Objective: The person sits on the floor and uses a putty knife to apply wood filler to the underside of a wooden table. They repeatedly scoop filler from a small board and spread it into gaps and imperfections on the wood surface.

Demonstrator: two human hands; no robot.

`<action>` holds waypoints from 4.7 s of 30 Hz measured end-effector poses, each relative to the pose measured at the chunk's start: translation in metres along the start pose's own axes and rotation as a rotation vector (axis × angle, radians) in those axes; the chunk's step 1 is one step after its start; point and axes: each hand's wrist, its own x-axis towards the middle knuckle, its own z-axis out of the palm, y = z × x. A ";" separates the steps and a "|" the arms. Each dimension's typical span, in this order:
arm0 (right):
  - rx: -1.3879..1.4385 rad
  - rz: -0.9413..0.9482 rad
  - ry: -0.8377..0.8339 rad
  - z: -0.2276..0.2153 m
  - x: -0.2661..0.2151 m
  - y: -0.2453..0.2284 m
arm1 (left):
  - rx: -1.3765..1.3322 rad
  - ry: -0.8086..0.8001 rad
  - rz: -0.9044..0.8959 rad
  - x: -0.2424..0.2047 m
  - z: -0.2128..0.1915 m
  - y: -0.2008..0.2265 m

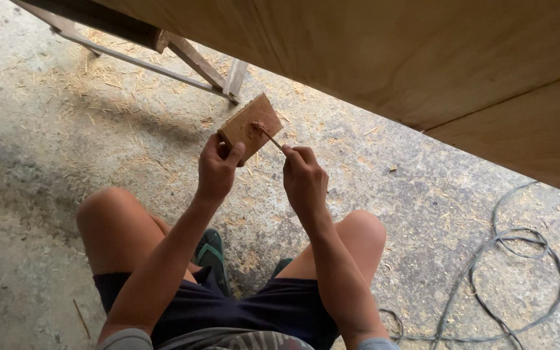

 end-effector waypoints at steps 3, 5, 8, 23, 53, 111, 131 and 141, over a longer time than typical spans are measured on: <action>-0.010 -0.002 -0.006 0.004 -0.005 0.000 | 0.024 0.005 0.024 -0.002 -0.001 -0.004; -0.003 -0.005 -0.002 0.007 -0.001 0.001 | 0.050 0.001 0.096 0.002 0.000 -0.005; 0.021 -0.015 -0.013 0.010 0.000 0.003 | 0.124 0.001 0.119 0.003 0.000 -0.010; 0.542 0.381 0.123 0.016 0.000 0.021 | -0.023 -0.064 -0.103 0.017 -0.007 -0.044; -0.499 -0.670 0.778 -0.153 0.157 -0.266 | -0.299 -0.408 -0.169 0.083 -0.024 -0.122; -0.773 -0.693 0.717 -0.167 0.161 -0.283 | -0.375 -0.592 -0.248 0.099 -0.008 -0.107; -0.844 -0.740 0.695 -0.174 0.165 -0.283 | -0.372 -0.615 -0.257 0.094 0.003 -0.118; -0.827 -0.738 0.676 -0.175 0.163 -0.283 | -0.374 -0.595 -0.245 0.097 0.000 -0.120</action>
